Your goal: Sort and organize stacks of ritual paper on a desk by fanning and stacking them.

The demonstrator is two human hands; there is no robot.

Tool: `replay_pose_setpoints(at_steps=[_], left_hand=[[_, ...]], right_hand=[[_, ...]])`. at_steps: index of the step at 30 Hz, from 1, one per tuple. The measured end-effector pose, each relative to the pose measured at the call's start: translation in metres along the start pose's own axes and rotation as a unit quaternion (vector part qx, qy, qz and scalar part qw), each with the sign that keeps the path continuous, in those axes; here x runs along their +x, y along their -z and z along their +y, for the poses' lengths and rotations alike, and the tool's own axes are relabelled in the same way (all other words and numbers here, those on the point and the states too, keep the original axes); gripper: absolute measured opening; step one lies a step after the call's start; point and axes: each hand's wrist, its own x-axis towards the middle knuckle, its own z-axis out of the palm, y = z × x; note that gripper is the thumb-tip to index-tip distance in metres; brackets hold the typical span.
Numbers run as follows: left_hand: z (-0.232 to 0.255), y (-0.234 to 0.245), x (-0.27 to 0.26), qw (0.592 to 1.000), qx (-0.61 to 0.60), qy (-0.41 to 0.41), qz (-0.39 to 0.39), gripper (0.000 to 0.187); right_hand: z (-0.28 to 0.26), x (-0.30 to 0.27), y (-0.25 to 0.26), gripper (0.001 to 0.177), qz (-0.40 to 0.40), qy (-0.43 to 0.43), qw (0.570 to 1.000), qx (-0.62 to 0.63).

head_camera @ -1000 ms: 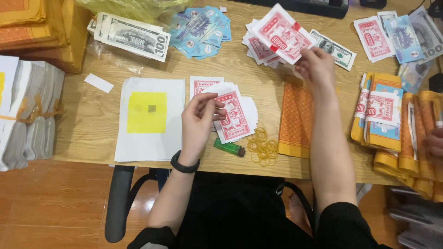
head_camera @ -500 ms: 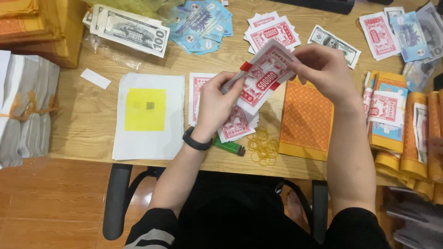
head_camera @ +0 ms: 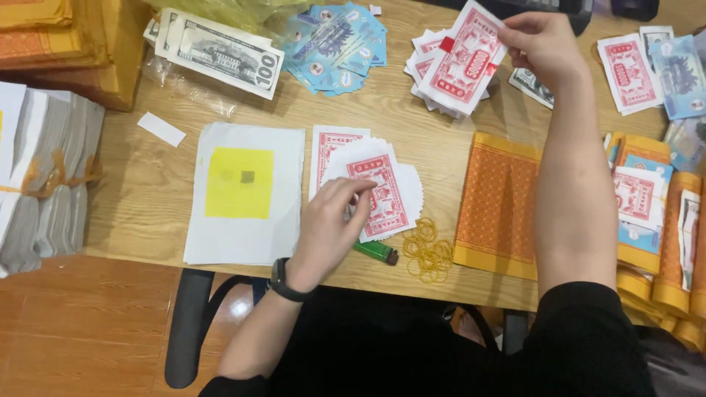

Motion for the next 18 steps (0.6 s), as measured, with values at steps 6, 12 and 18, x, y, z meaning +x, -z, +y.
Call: replay_pose_setpoints(at_steps=[6, 12, 18], left_hand=[[-0.011, -0.025, -0.010, 0.984, 0.140, -0.107, -0.011, 0.016], [-0.024, -0.048, -0.019, 0.960, 0.257, -0.110, -0.033, 0.015], [-0.030, -0.055, -0.029, 0.965, 0.232, -0.124, -0.015, 0.014]], right_hand=[[0.018, 0.021, -0.009, 0.012, -0.020, -0.013, 0.999, -0.045], [0.005, -0.002, -0.018, 0.010, 0.100, 0.257, 0.929, -0.248], [-0.073, -0.124, -0.118, 0.025, -0.208, 0.211, 0.929, -0.224]])
